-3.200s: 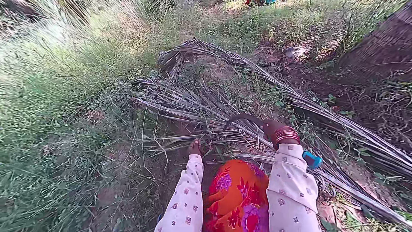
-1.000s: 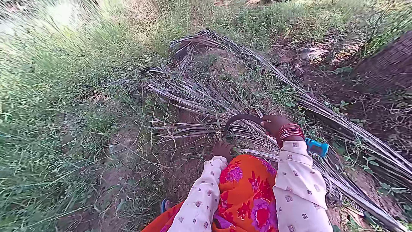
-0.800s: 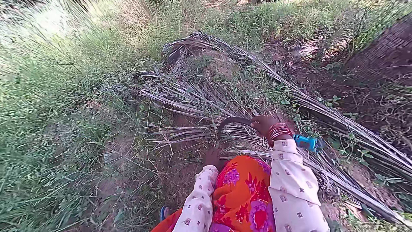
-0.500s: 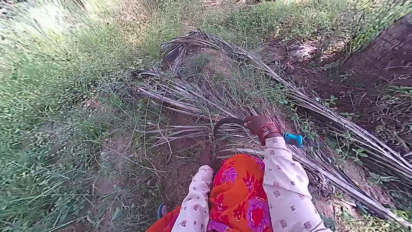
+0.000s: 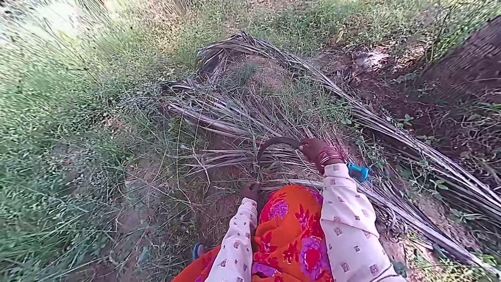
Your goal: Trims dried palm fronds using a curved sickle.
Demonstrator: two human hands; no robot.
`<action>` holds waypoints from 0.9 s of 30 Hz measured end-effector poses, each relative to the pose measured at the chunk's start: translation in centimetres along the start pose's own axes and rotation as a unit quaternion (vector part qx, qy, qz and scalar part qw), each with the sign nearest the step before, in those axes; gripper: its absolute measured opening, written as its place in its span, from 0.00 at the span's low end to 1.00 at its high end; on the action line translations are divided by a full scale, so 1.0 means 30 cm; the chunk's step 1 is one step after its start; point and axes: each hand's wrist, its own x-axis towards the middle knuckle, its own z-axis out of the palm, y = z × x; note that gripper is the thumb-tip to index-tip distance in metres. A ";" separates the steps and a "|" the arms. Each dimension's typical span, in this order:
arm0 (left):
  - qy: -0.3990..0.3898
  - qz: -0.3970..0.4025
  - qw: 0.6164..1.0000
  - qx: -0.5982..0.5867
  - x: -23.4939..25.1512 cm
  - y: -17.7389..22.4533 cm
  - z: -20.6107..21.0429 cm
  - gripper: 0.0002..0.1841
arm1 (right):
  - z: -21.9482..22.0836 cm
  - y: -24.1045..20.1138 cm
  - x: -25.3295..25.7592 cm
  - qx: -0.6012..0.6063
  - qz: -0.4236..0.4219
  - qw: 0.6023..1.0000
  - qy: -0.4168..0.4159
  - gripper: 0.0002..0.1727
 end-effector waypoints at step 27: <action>0.013 0.132 0.974 -0.181 -0.017 -0.129 0.032 0.25 | -0.063 0.015 -0.108 -0.011 -0.004 1.000 0.003 0.20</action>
